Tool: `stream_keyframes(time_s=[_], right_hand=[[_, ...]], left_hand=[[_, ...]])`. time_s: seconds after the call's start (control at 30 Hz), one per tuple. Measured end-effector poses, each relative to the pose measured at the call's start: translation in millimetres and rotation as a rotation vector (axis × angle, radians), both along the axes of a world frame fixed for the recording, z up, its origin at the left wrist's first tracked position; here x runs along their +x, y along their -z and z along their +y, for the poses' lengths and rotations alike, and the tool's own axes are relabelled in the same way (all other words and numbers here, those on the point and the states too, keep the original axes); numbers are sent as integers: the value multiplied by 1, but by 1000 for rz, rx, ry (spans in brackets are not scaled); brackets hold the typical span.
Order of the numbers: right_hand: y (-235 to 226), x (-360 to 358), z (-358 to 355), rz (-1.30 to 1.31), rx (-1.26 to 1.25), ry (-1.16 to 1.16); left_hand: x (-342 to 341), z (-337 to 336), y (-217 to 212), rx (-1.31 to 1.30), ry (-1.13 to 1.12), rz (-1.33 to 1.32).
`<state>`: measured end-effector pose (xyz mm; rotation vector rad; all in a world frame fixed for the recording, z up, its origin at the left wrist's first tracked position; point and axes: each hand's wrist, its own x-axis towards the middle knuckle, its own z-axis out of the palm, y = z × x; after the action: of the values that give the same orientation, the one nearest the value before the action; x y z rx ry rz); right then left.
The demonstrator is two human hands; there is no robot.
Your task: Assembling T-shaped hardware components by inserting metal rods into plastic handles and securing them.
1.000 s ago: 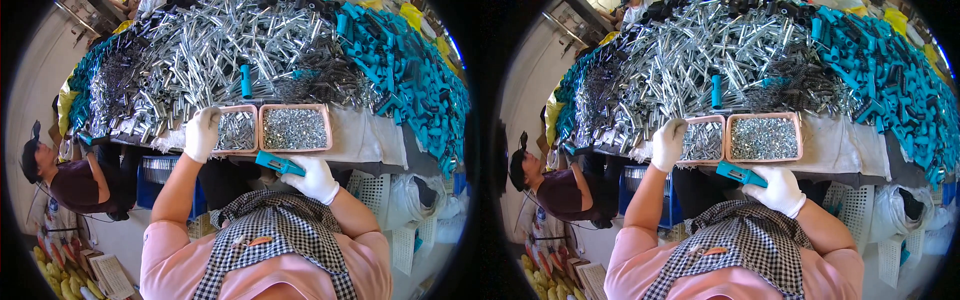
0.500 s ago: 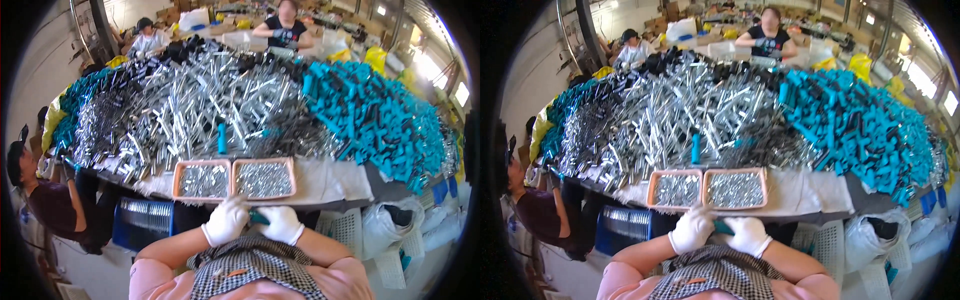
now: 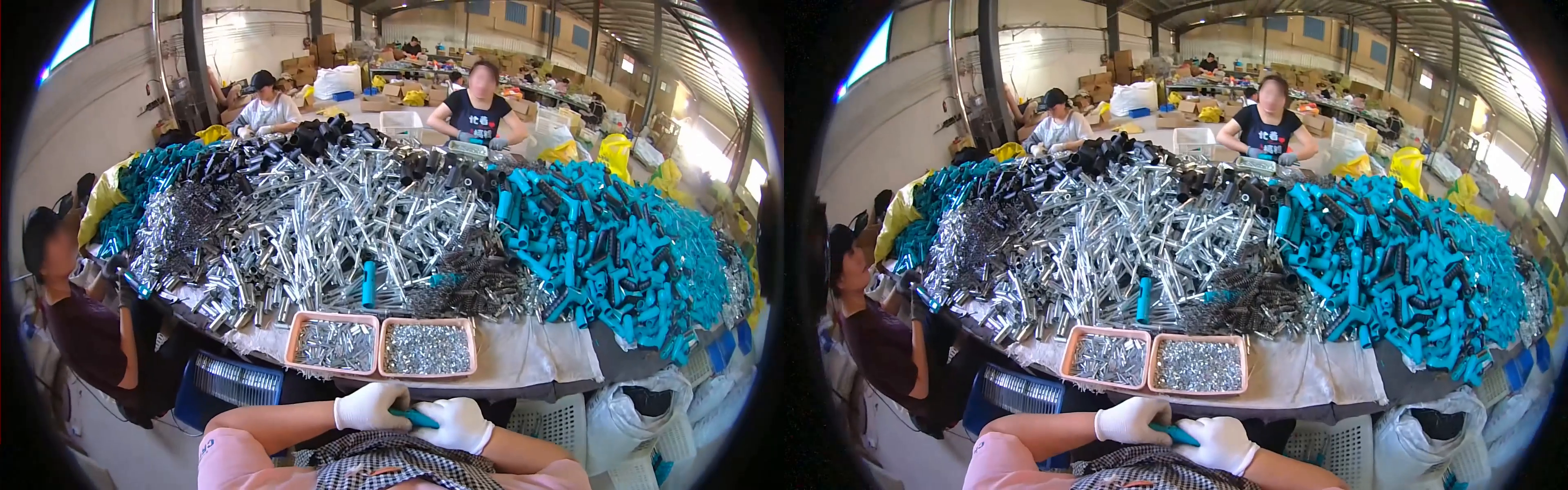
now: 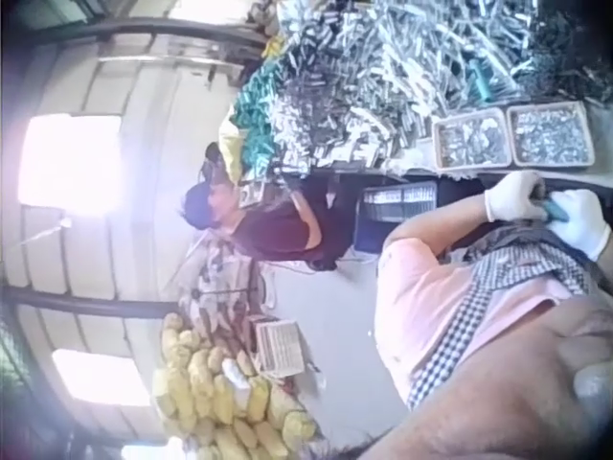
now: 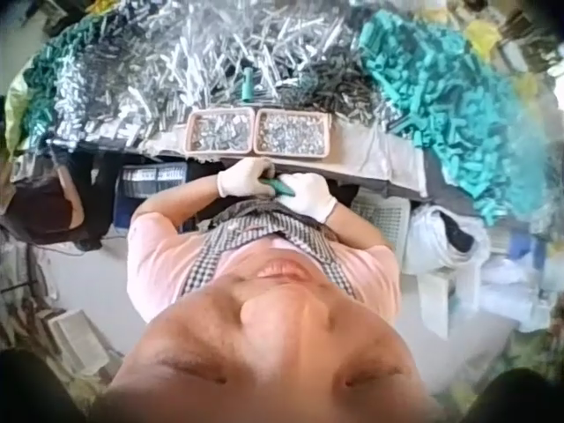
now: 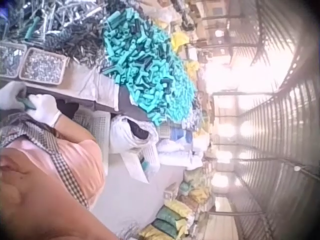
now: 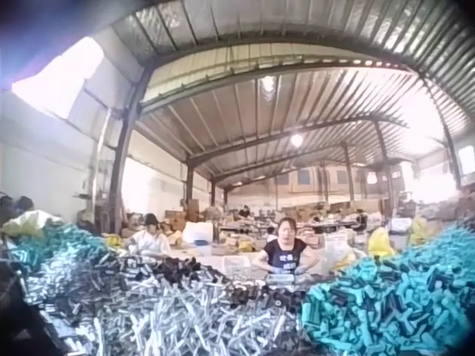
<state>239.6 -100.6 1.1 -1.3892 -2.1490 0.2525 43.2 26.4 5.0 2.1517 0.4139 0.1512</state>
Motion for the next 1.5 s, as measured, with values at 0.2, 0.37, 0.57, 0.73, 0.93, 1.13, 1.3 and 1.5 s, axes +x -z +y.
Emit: stream_keyframes(time_s=[0.2,0.37,0.57,0.73,0.93,1.13,1.3,1.5], right_hand=[[13,17,-3,13,6,70],[6,32,-6,39,-95,145],[20,64,-8,293,-431,8],[9,71,-24,335,-345,275],[-2,59,-23,350,-327,250],[-8,45,-24,316,-307,293],[-3,37,-21,195,-235,388],[-8,25,-15,84,-355,382]], left_hand=[[17,3,-12,-39,-68,128],[28,15,-3,26,-40,22],[54,35,-18,154,174,-22],[79,75,2,444,-312,18],[84,75,52,702,-156,428],[74,69,59,560,-395,-23],[53,60,31,423,-397,-294],[35,33,-2,557,-97,-438]])
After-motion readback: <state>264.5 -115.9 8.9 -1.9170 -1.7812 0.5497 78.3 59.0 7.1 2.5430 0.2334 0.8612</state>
